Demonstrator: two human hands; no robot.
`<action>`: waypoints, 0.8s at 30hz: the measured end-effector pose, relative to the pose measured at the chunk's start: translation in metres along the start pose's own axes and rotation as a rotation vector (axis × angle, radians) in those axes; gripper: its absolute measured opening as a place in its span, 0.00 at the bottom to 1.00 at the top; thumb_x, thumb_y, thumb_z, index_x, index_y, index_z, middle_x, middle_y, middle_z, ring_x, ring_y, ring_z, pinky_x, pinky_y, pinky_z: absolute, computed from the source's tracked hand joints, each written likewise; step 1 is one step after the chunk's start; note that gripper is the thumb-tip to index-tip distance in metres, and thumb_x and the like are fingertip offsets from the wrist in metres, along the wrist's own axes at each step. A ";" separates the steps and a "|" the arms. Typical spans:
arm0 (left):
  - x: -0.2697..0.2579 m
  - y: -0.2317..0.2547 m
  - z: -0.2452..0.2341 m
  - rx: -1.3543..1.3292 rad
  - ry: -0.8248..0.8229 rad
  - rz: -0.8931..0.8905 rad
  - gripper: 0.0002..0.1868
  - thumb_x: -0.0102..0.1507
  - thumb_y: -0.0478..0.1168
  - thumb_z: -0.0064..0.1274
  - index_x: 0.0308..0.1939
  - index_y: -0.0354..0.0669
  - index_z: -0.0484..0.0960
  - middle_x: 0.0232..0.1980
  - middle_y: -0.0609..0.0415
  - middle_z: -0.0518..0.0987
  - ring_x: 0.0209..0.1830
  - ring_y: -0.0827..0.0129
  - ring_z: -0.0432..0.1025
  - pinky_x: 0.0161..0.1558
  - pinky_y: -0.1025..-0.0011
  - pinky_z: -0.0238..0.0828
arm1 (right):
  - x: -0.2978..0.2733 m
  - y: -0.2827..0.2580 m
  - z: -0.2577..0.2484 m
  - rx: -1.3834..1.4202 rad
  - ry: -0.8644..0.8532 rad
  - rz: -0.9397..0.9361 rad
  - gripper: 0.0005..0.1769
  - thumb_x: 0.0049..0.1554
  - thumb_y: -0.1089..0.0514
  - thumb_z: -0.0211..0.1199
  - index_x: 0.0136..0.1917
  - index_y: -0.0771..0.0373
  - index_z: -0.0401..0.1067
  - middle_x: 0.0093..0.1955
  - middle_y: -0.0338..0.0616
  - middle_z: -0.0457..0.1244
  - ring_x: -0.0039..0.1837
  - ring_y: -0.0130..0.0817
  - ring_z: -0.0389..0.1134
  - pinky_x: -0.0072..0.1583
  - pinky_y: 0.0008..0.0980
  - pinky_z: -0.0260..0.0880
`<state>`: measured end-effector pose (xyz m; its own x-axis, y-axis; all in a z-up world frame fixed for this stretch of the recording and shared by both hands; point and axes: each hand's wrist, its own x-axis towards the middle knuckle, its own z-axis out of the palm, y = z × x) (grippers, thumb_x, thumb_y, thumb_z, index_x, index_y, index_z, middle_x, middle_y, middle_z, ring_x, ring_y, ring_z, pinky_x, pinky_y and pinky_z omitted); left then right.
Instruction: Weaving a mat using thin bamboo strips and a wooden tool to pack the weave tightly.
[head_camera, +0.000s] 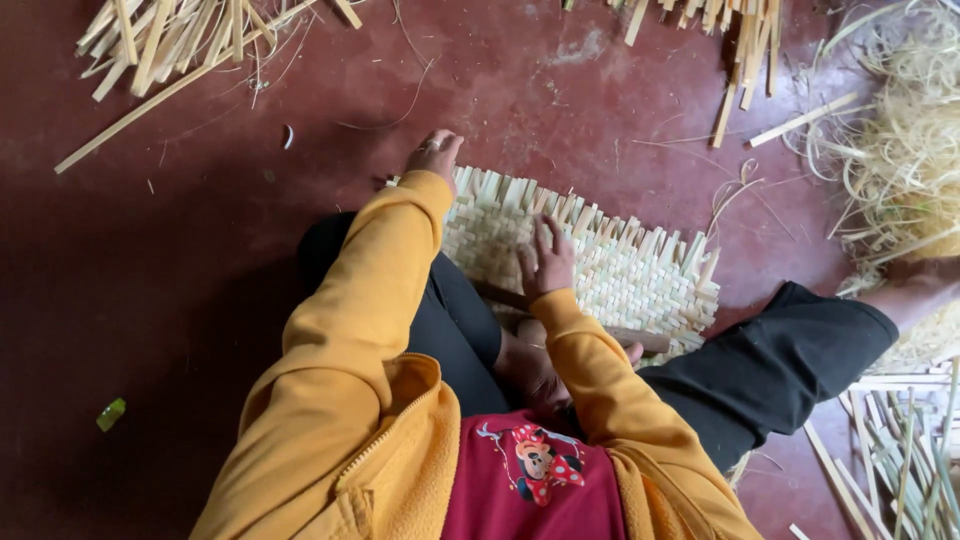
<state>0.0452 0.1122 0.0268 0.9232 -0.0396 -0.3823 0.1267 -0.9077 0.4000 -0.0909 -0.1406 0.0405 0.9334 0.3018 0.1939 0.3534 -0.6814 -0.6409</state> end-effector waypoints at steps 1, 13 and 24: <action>0.003 0.003 0.000 0.012 -0.022 0.004 0.43 0.56 0.31 0.58 0.71 0.61 0.58 0.77 0.56 0.53 0.79 0.55 0.52 0.76 0.58 0.58 | -0.001 -0.007 -0.012 -0.146 0.001 0.076 0.33 0.65 0.48 0.51 0.80 0.59 0.53 0.78 0.56 0.48 0.79 0.56 0.49 0.74 0.55 0.50; 0.046 -0.012 0.042 0.157 -0.191 -0.047 0.50 0.56 0.34 0.55 0.79 0.64 0.48 0.84 0.69 0.41 0.84 0.66 0.34 0.80 0.57 0.38 | 0.004 0.001 -0.031 -0.476 -0.326 0.400 0.42 0.65 0.28 0.35 0.85 0.46 0.37 0.87 0.41 0.31 0.86 0.42 0.23 0.78 0.62 0.21; 0.029 -0.005 0.044 0.241 -0.258 0.182 0.49 0.56 0.35 0.59 0.78 0.69 0.53 0.82 0.71 0.46 0.81 0.66 0.48 0.79 0.62 0.51 | 0.026 -0.018 -0.025 -0.575 -0.599 0.495 0.56 0.59 0.21 0.42 0.84 0.56 0.31 0.87 0.45 0.26 0.86 0.42 0.23 0.80 0.61 0.23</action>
<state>0.0556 0.0971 -0.0227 0.7970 -0.2852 -0.5323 -0.1478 -0.9468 0.2859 -0.0716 -0.1368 0.0756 0.8547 0.0744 -0.5137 0.0533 -0.9970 -0.0556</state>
